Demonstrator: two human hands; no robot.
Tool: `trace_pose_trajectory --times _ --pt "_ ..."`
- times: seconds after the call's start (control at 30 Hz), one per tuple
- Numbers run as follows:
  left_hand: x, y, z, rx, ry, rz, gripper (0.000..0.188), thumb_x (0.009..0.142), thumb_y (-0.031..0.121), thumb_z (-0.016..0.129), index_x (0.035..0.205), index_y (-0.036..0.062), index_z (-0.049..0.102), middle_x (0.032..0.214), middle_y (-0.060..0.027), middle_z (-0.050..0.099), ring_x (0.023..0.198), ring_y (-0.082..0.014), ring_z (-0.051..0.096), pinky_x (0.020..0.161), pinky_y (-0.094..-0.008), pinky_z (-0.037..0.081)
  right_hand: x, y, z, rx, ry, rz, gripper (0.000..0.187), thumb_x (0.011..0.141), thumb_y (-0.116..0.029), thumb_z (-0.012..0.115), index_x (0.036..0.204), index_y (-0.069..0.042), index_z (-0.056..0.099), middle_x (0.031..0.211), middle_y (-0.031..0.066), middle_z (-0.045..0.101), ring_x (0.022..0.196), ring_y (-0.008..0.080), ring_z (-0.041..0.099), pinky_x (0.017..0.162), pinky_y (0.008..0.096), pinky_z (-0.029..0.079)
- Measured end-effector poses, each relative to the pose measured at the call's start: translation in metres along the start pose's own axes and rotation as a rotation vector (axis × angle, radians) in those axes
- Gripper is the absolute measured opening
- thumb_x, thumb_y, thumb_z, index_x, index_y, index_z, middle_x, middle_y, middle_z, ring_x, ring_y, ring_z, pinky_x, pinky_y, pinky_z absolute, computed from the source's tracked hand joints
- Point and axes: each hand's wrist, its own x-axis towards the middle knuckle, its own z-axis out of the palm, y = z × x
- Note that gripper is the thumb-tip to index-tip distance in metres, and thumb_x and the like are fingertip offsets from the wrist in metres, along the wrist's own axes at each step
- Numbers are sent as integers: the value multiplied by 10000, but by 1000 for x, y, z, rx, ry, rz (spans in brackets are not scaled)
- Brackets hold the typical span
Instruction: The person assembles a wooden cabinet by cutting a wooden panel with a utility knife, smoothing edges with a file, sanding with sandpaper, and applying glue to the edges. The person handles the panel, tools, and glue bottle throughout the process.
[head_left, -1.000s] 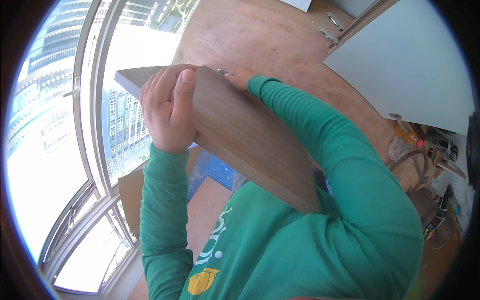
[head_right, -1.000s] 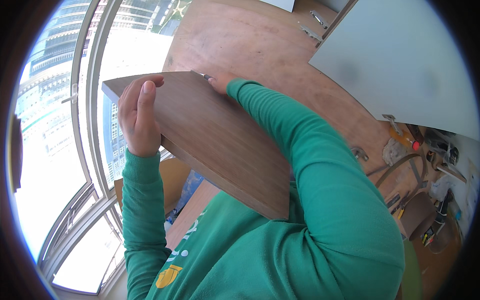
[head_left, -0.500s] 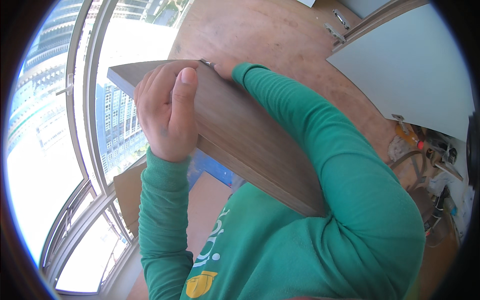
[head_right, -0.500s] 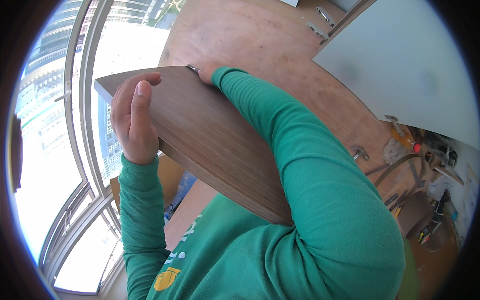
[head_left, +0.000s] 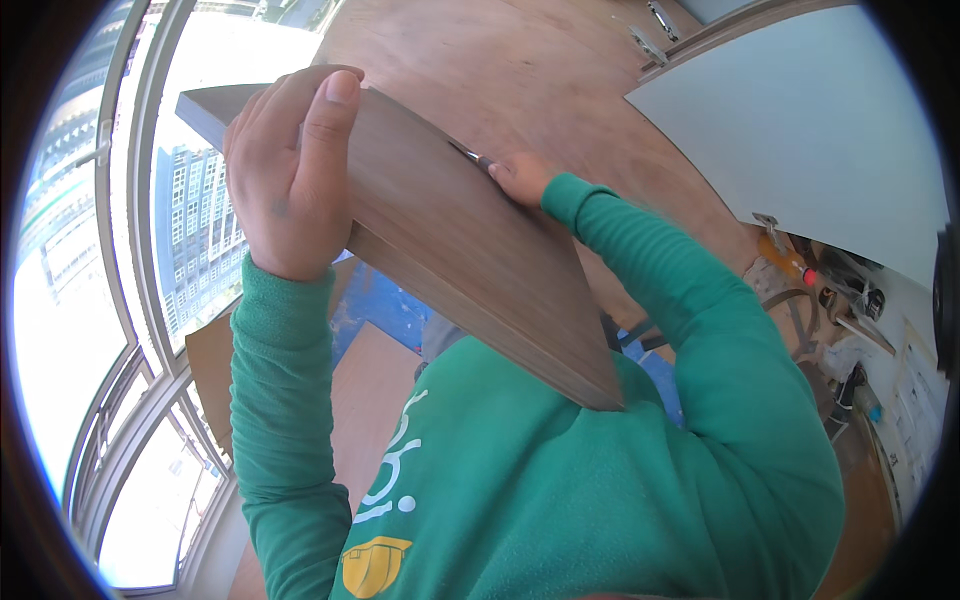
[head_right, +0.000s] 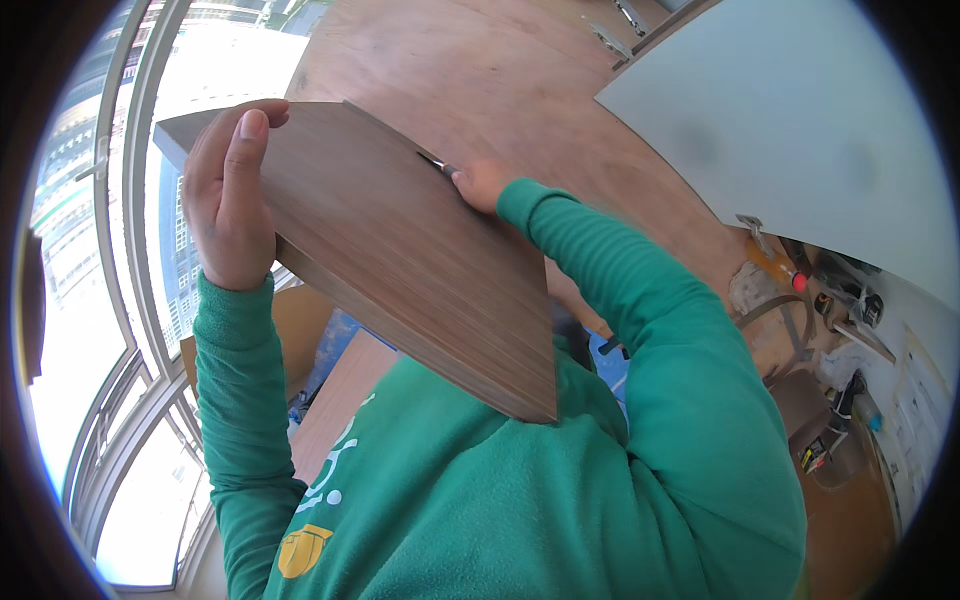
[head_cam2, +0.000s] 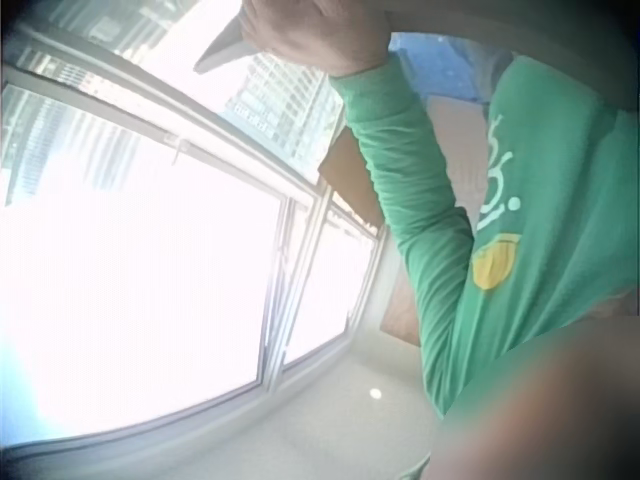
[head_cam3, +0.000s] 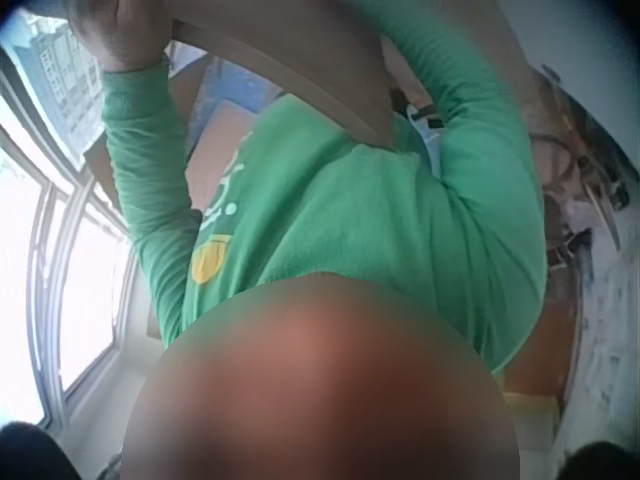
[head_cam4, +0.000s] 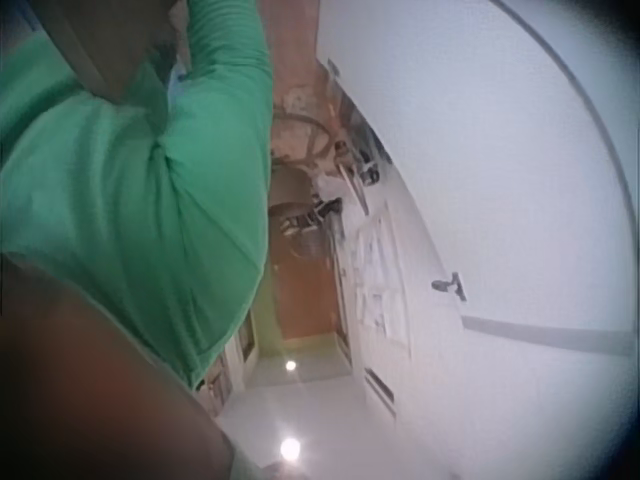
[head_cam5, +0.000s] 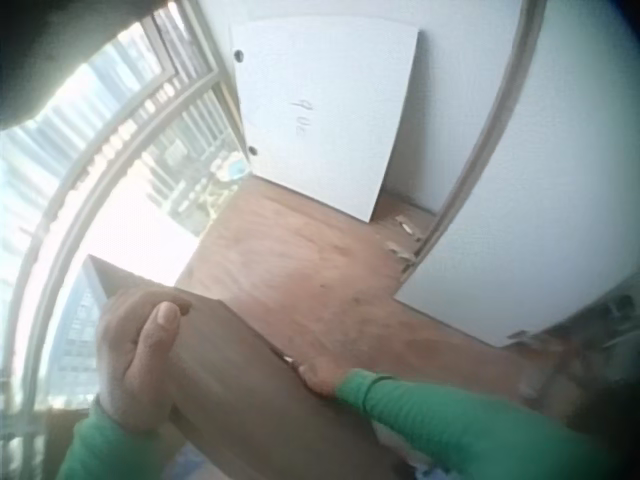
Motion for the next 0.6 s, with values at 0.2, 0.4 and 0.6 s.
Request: trace_pose_trajectory --times 0.2,0.4,0.6 --pt "-1 -1 1 27 -12 -27 483 1062 397 553 1057 -18 799 1001 -195 779 970 -343 715 918 -431 530 -110 44 1 88 -18 88 476 1069 -405 512 1109 2 754 1099 285 735 1019 483 685 920 562 518" --pt "-1 -1 2 2 -25 -52 485 1072 392 545 1089 -22 798 1050 -199 788 1020 -343 725 963 -432 532 -194 122 37 140 102 97 445 1067 -407 521 1075 -20 741 1032 271 732 962 480 682 858 575 516" --pt "0 -1 4 2 -45 -34 478 1078 384 545 1096 -21 798 1068 -198 789 1043 -343 722 969 -431 529 -246 114 17 110 -48 312 440 1077 -423 511 1103 -42 728 975 243 726 948 462 688 846 554 524"
